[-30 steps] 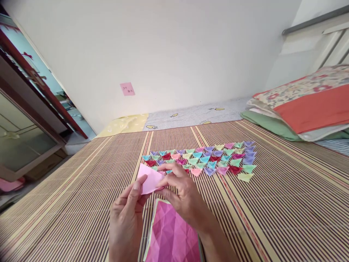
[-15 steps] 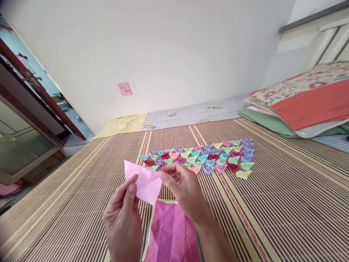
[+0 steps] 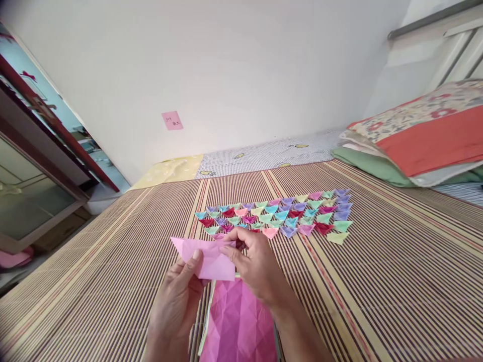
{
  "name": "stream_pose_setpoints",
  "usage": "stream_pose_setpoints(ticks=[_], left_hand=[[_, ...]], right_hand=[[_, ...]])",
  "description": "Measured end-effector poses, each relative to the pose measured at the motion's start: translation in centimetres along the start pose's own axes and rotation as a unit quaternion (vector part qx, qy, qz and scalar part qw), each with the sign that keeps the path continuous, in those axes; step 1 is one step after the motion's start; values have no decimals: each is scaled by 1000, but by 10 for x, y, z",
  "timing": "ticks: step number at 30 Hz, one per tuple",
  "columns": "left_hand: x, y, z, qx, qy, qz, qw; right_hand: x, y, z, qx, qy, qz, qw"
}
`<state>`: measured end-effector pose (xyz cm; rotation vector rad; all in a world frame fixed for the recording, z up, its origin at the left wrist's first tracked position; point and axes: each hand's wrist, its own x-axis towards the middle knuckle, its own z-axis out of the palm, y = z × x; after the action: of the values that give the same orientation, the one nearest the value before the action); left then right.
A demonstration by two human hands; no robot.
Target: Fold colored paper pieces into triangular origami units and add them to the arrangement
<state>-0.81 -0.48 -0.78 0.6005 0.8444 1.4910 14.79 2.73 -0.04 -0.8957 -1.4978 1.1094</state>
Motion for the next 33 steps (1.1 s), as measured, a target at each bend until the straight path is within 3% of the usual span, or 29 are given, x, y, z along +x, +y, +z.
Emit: stream_pose_setpoints(ticks=[6, 15, 21, 28, 33], left_hand=[[2, -2, -5, -51, -7, -48, 998], [1, 3, 3, -98, 65, -134, 984], [0, 6, 10, -127, 146, -78, 978], [-4, -3, 14, -135, 146, -1, 980], [-2, -3, 12, -131, 139, -13, 982]], right_hand=[[0, 4, 3, 14, 32, -1, 999], [0, 7, 0, 25, 63, -30, 997], [-1, 4, 0, -15, 69, -55, 996], [4, 8, 5, 4, 52, -1, 999], [6, 10, 9, -24, 82, -21, 996]])
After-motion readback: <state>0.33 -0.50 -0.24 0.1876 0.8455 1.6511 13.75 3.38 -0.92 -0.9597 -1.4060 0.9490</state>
